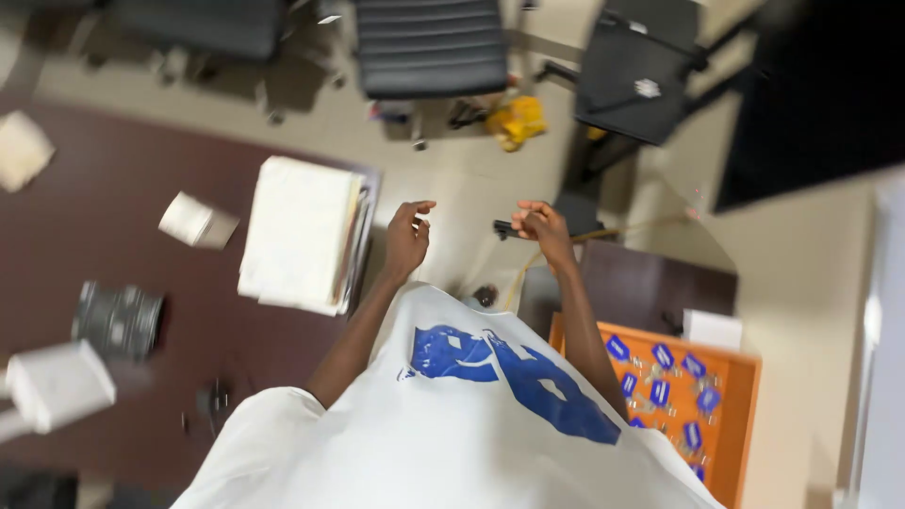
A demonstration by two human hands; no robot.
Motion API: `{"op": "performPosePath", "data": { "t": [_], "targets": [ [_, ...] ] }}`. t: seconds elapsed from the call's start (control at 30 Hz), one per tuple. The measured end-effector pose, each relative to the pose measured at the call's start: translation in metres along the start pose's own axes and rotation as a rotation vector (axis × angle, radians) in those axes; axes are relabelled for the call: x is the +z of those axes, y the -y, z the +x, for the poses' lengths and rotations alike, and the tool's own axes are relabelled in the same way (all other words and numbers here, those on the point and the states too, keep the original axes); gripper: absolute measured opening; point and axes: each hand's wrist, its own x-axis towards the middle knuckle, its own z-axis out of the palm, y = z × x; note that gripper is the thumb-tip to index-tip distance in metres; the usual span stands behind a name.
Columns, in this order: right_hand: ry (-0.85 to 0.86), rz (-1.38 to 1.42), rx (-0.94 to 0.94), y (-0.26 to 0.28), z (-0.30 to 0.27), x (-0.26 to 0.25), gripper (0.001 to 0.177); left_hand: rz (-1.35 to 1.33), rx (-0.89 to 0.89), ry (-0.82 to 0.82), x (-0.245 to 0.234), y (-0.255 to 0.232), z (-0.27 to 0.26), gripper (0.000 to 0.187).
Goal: Organizing various electronics, boxes, and documents on a desk and shelf.
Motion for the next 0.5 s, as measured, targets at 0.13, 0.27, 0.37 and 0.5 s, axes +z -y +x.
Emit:
{"op": "performPosePath", "data": {
  "t": [0.13, 0.27, 0.37, 0.5],
  "targets": [
    [0.210, -0.068, 0.041, 0.026, 0.024, 0.090, 0.034, -0.019, -0.143, -0.163, -0.053, 0.007, -0.023, 0.034],
    [0.499, -0.215, 0.064, 0.035, 0.026, 0.160, 0.035, -0.021, -0.216, -0.405, -0.087, 0.017, -0.064, 0.029],
    [0.705, -0.294, 0.040, 0.050, 0.037, 0.203, 0.035, 0.033, -0.240, -0.644, -0.101, 0.021, -0.090, 0.029],
    [0.905, -0.384, 0.019, 0.066, 0.046, 0.246, 0.033, 0.010, -0.333, -0.903, -0.100, 0.023, -0.126, 0.032]
  ]
}}
